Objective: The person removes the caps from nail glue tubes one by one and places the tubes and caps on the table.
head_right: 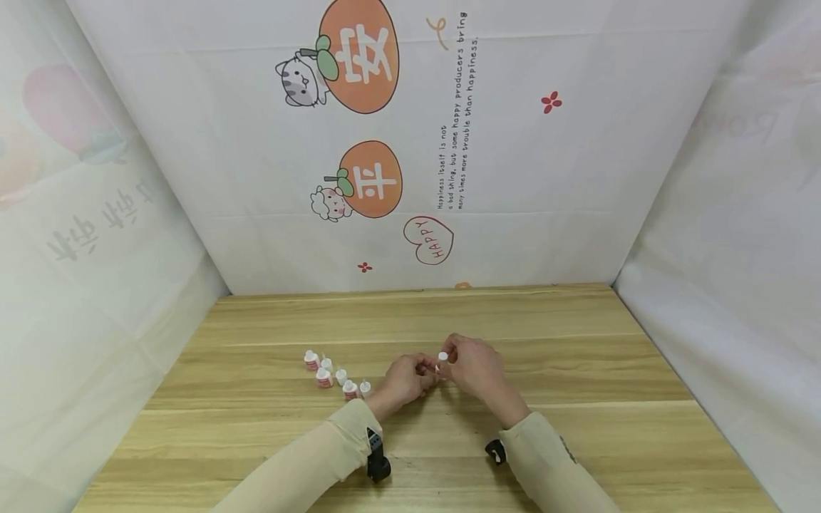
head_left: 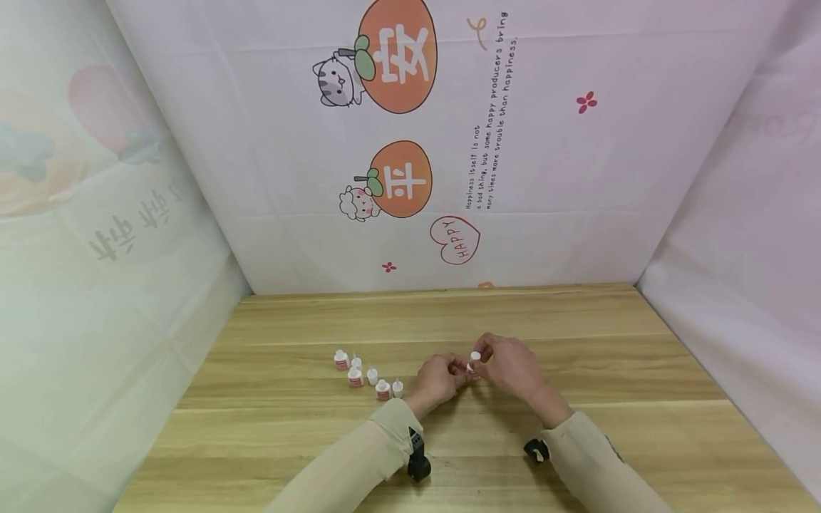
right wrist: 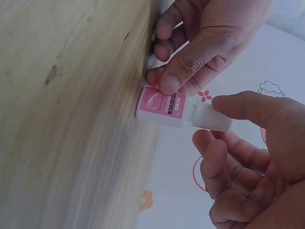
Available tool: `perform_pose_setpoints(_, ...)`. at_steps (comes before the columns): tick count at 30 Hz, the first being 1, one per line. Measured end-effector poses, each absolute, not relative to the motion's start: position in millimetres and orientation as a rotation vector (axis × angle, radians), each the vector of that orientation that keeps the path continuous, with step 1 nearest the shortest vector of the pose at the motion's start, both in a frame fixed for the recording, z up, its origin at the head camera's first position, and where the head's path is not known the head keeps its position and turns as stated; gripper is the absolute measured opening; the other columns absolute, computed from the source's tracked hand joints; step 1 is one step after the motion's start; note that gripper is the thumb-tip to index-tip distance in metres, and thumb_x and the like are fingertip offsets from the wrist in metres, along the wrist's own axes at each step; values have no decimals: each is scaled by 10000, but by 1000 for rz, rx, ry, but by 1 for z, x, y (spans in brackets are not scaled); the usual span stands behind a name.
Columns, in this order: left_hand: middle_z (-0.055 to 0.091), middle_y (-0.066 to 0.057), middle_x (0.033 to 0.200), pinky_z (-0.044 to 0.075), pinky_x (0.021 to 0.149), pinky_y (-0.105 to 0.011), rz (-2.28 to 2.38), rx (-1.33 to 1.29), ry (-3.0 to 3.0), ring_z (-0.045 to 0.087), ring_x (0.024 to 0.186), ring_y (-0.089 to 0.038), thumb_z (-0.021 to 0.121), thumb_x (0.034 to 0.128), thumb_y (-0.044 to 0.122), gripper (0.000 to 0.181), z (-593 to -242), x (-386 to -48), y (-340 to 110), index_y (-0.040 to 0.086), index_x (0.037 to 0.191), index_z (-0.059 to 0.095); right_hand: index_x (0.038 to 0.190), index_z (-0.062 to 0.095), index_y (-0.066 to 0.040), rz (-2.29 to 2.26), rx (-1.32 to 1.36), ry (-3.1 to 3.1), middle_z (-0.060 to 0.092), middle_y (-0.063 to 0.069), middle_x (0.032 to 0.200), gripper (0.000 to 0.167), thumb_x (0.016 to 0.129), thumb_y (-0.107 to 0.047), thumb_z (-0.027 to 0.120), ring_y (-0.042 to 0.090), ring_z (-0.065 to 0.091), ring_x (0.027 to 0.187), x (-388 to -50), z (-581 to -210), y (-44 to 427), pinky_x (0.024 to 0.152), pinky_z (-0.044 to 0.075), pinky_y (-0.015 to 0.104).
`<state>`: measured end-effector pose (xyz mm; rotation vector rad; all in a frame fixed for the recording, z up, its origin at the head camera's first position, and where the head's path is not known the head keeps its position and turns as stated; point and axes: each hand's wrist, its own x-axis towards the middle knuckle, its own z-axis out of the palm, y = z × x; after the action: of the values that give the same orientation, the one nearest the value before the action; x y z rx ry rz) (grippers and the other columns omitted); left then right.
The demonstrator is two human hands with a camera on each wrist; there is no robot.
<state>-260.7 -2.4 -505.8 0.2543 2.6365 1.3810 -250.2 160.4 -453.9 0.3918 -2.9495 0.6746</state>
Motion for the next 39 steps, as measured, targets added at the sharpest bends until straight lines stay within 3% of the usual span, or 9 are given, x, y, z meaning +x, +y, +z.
perform_pose_setpoints(39, 672, 45, 756, 432, 516, -194, 1399, 289, 2614, 541, 551, -43, 712, 917, 130, 39, -505, -261, -4, 126, 956, 715, 982, 680, -194, 648, 380, -2980, 729, -25, 917, 153, 861, -259, 747, 142, 640, 777, -250, -451, 159, 650, 502, 331)
